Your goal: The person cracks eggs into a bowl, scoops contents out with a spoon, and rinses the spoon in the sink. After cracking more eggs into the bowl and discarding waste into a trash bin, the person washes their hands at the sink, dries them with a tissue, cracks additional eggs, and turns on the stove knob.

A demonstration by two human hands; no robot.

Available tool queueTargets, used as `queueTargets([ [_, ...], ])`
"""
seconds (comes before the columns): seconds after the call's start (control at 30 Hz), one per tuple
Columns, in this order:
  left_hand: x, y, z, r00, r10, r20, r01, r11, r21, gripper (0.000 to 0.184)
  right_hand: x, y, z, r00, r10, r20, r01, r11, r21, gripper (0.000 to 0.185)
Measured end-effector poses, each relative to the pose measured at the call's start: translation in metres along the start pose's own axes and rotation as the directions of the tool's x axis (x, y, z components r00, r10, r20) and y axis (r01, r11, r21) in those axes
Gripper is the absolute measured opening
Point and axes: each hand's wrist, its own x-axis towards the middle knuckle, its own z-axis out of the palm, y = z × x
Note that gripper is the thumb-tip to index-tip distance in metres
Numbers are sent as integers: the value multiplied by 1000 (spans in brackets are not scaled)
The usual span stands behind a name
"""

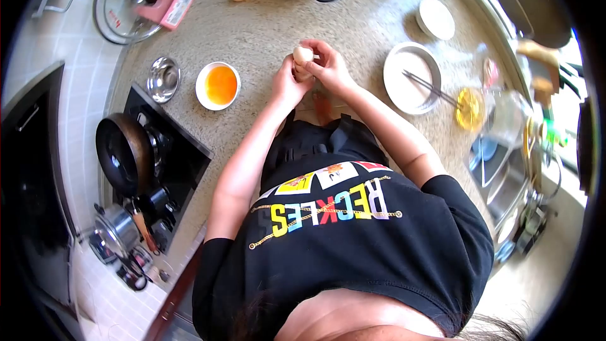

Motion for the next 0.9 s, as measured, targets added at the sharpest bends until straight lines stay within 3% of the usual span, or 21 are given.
queueTargets([
  [0.1,-15,4,3,993,65,95,-67,997,28,55,-38,5,-2,985,17,-172,-33,995,-90,41],
  [0.23,-49,18,8,930,293,222,-326,937,128,58,-99,3,5,937,-92,-336,120,991,63,40],
  [0.3,-68,33,17,900,280,335,-338,933,127,53,-132,10,5,862,-250,-442,167,961,-219,37],
  [0.4,-94,38,42,813,448,373,-502,863,60,51,-182,-2,3,756,-399,-518,210,898,-386,36],
  [0.43,-103,45,50,782,469,410,-521,854,17,51,-203,-14,-2,773,-426,-470,131,832,-540,36],
  [0.53,-140,78,72,700,429,571,-483,873,-65,49,-248,-7,-8,691,-415,-592,184,893,-411,48],
  [0.57,-153,86,80,681,399,614,-493,870,-18,52,-262,-1,-11,660,-373,-652,244,927,-284,50],
  [0.63,-175,85,108,612,455,647,-528,844,-94,58,-300,-7,-20,571,-455,-683,136,873,-468,50],
  [0.7,-203,87,138,545,477,689,-548,825,-137,66,-340,-6,-32,479,-485,-731,34,843,-537,53],
  [0.77,-237,95,171,472,482,738,-578,801,-154,67,-387,-5,-45,410,-403,-818,51,906,-421,54],
  [0.9,-320,103,256,289,531,797,-651,719,-243,68,-497,4,-74,217,-385,-897,-18,917,-398,56],
])
